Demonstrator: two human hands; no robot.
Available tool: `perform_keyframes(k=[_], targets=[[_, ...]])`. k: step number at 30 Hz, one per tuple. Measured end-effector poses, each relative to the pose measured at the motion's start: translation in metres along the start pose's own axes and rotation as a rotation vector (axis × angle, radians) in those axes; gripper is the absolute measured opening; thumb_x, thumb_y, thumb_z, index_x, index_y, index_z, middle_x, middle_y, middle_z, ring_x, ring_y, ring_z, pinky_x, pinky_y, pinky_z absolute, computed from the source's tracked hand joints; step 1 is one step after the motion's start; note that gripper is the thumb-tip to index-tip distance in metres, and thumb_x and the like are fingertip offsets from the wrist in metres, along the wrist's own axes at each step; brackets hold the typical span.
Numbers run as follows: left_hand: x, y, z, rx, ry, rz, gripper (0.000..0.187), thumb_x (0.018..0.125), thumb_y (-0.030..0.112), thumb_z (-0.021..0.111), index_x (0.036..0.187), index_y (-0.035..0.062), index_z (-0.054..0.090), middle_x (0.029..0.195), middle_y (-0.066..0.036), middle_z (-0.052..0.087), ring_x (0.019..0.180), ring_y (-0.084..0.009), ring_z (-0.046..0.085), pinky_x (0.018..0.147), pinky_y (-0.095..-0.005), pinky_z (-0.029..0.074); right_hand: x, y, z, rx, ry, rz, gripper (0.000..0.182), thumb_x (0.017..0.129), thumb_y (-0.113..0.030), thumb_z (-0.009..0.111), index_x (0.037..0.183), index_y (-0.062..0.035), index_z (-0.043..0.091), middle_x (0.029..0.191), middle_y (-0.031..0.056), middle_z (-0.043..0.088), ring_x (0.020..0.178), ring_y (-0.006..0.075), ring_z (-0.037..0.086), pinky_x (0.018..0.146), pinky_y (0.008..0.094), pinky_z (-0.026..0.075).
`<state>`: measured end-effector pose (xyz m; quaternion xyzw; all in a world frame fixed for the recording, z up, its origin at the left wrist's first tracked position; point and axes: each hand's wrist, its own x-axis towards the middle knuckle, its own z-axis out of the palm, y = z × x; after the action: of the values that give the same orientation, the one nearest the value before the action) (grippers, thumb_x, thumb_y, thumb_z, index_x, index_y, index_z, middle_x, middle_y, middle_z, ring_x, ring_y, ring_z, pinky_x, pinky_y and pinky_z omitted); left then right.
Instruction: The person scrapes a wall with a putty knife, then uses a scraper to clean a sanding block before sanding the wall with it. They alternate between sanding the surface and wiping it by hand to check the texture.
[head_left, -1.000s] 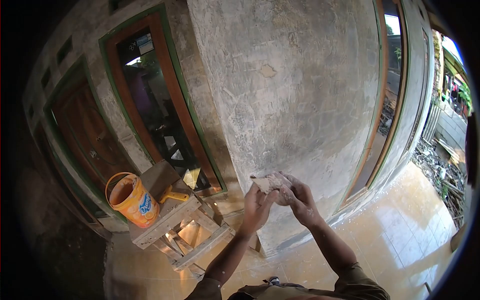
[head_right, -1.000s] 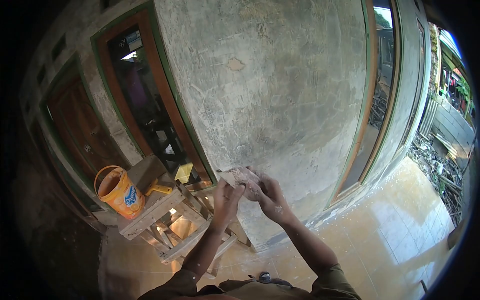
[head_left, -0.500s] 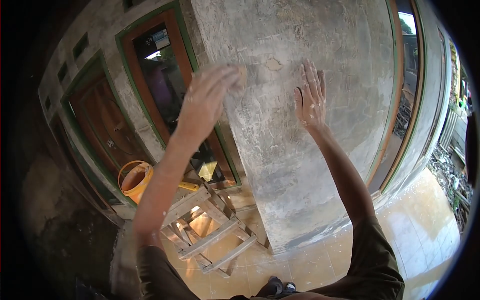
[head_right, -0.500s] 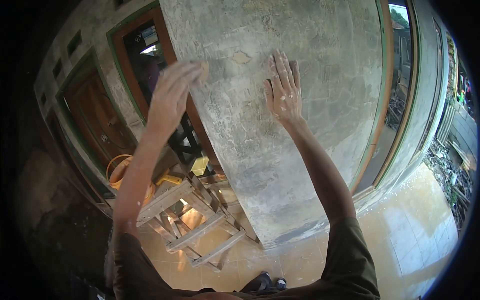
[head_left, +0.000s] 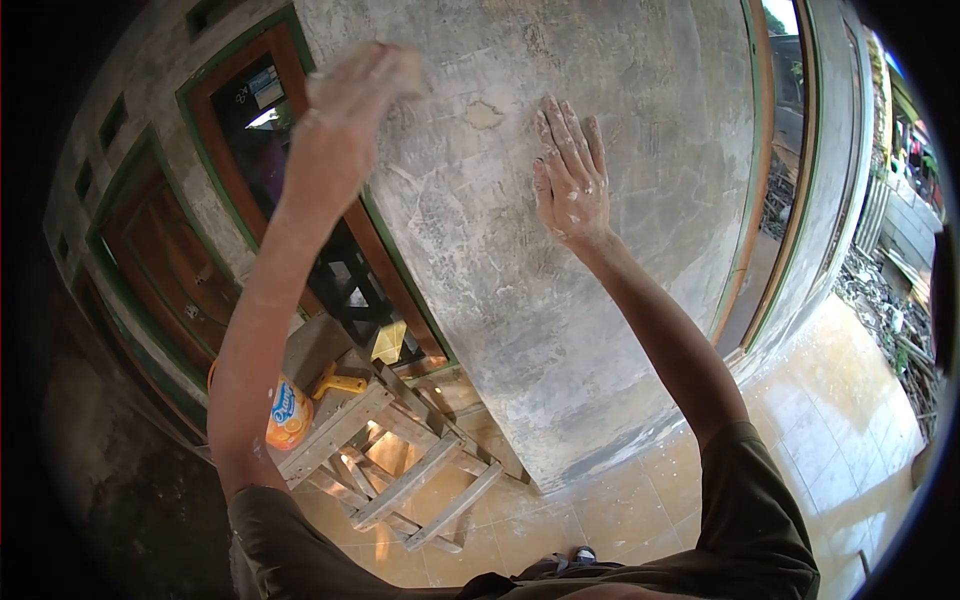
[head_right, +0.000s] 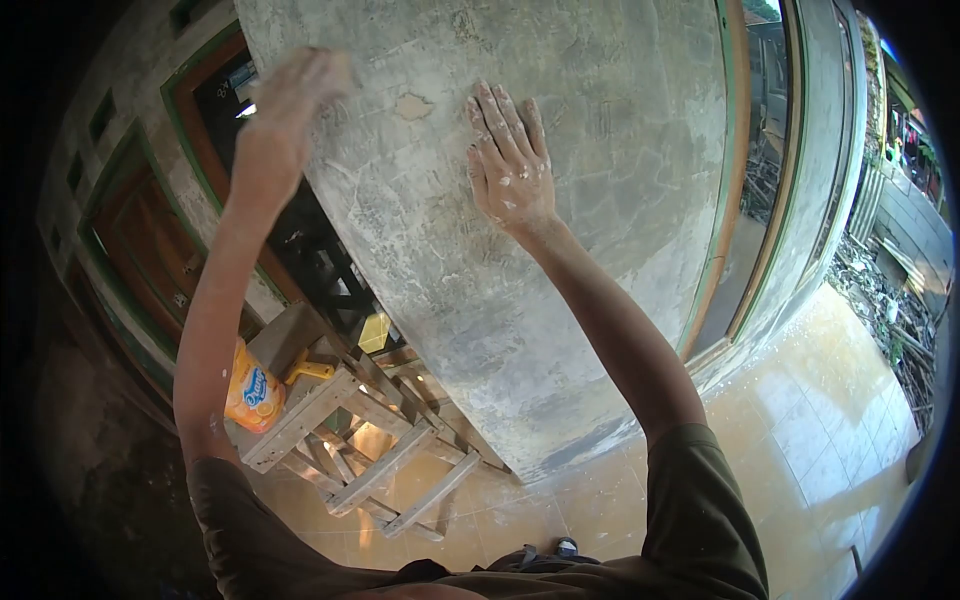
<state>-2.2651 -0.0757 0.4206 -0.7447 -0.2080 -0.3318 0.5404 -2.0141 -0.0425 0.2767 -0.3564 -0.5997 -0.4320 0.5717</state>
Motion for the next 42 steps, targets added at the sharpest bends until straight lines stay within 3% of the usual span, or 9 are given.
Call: perform_keyframes(k=[3, 5, 7, 9, 11, 21, 28, 37, 42], targets=[[0.0, 0.01, 0.013, -0.01, 0.109, 0.023, 0.051, 0.081, -0.007, 0.054, 0.127, 0.0131, 0.056, 0.136, -0.008, 0.053, 0.116, -0.0296, 0.058, 0.08, -0.0333, 0.06, -0.003, -0.001, -0.001, 0.052, -0.009, 0.018, 0.043, 0.098, -0.016, 0.041, 0.138, -0.0017, 0.045, 0.147, 0.0134, 0.04, 0.138, 0.0314, 0.034, 0.115, 0.0522, 0.021], [-0.021, 0.039, 0.014, -0.069, -0.072, 0.009, 0.048, 0.083, -0.002, 0.057, 0.129, 0.0114, 0.055, 0.136, -0.009, 0.053, 0.126, -0.0275, 0.05, 0.105, -0.0399, 0.045, -0.002, 0.0, 0.001, 0.02, 0.002, -0.004, 0.045, 0.091, -0.016, 0.049, 0.133, 0.0, 0.049, 0.146, 0.014, 0.041, 0.136, 0.0297, 0.037, 0.114, 0.052, 0.023], [-0.034, 0.056, 0.015, -0.153, -0.201, 0.329, 0.047, 0.084, 0.001, 0.058, 0.13, 0.0105, 0.054, 0.137, -0.009, 0.052, 0.13, -0.0268, 0.045, 0.111, -0.0414, 0.038, -0.002, 0.0, -0.001, 0.022, -0.005, -0.001, 0.045, 0.092, -0.016, 0.049, 0.134, -0.0002, 0.048, 0.146, 0.014, 0.041, 0.136, 0.0297, 0.037, 0.114, 0.052, 0.023], [-0.022, 0.028, 0.015, -0.107, -0.079, 0.367, 0.045, 0.086, 0.0, 0.054, 0.129, 0.0114, 0.055, 0.136, -0.009, 0.052, 0.129, -0.0269, 0.046, 0.101, -0.0382, 0.049, -0.003, 0.0, -0.001, 0.016, -0.007, -0.004, 0.045, 0.092, -0.017, 0.049, 0.134, -0.0005, 0.048, 0.146, 0.014, 0.041, 0.136, 0.0297, 0.038, 0.114, 0.0519, 0.023], [0.001, 0.006, -0.006, -0.047, -0.026, -0.044, 0.047, 0.083, -0.003, 0.056, 0.128, 0.0122, 0.056, 0.137, -0.006, 0.052, 0.129, -0.0254, 0.047, 0.095, -0.0354, 0.054, -0.003, 0.001, 0.0, 0.039, 0.009, 0.0, 0.045, 0.092, -0.017, 0.049, 0.135, -0.0017, 0.048, 0.146, 0.0138, 0.041, 0.136, 0.0294, 0.038, 0.114, 0.0518, 0.023], [-0.007, 0.123, 0.027, -0.256, -0.064, 0.229, 0.047, 0.077, 0.008, 0.07, 0.122, 0.0045, 0.059, 0.138, -0.006, 0.052, 0.133, -0.0231, 0.043, 0.115, -0.0402, 0.03, -0.001, 0.0, -0.006, 0.066, -0.014, -0.008, 0.049, 0.091, -0.02, 0.05, 0.138, -0.0058, 0.044, 0.148, 0.0103, 0.038, 0.137, 0.0264, 0.035, 0.116, 0.0487, 0.023], [-0.036, 0.155, 0.049, -0.444, -0.064, 0.385, 0.042, 0.074, 0.002, 0.068, 0.115, 0.0057, 0.062, 0.13, -0.01, 0.057, 0.128, -0.0255, 0.047, 0.109, -0.0401, 0.039, -0.005, 0.007, 0.004, -0.034, -0.05, -0.007, 0.058, 0.092, -0.036, 0.048, 0.143, -0.0096, 0.038, 0.151, 0.0073, 0.035, 0.14, 0.0227, 0.032, 0.118, 0.047, 0.02], [0.027, 0.023, 0.014, 0.26, 0.093, 0.08, 0.051, 0.076, -0.004, 0.066, 0.124, 0.0102, 0.058, 0.134, -0.005, 0.054, 0.13, -0.0228, 0.045, 0.113, -0.0381, 0.034, -0.004, 0.002, 0.0, -0.011, 0.009, 0.008, 0.047, 0.092, -0.021, 0.049, 0.137, -0.0066, 0.047, 0.145, 0.01, 0.043, 0.134, 0.0256, 0.04, 0.115, 0.0487, 0.025], [0.004, 0.049, 0.021, 0.105, 0.035, 0.122, 0.045, 0.08, -0.003, 0.061, 0.123, 0.0111, 0.059, 0.136, -0.003, 0.053, 0.132, -0.0197, 0.043, 0.112, -0.0396, 0.036, -0.002, 0.0, 0.0, -0.003, 0.013, 0.005, 0.047, 0.092, -0.019, 0.049, 0.136, -0.0065, 0.047, 0.144, 0.011, 0.044, 0.134, 0.0266, 0.04, 0.114, 0.0495, 0.026]])
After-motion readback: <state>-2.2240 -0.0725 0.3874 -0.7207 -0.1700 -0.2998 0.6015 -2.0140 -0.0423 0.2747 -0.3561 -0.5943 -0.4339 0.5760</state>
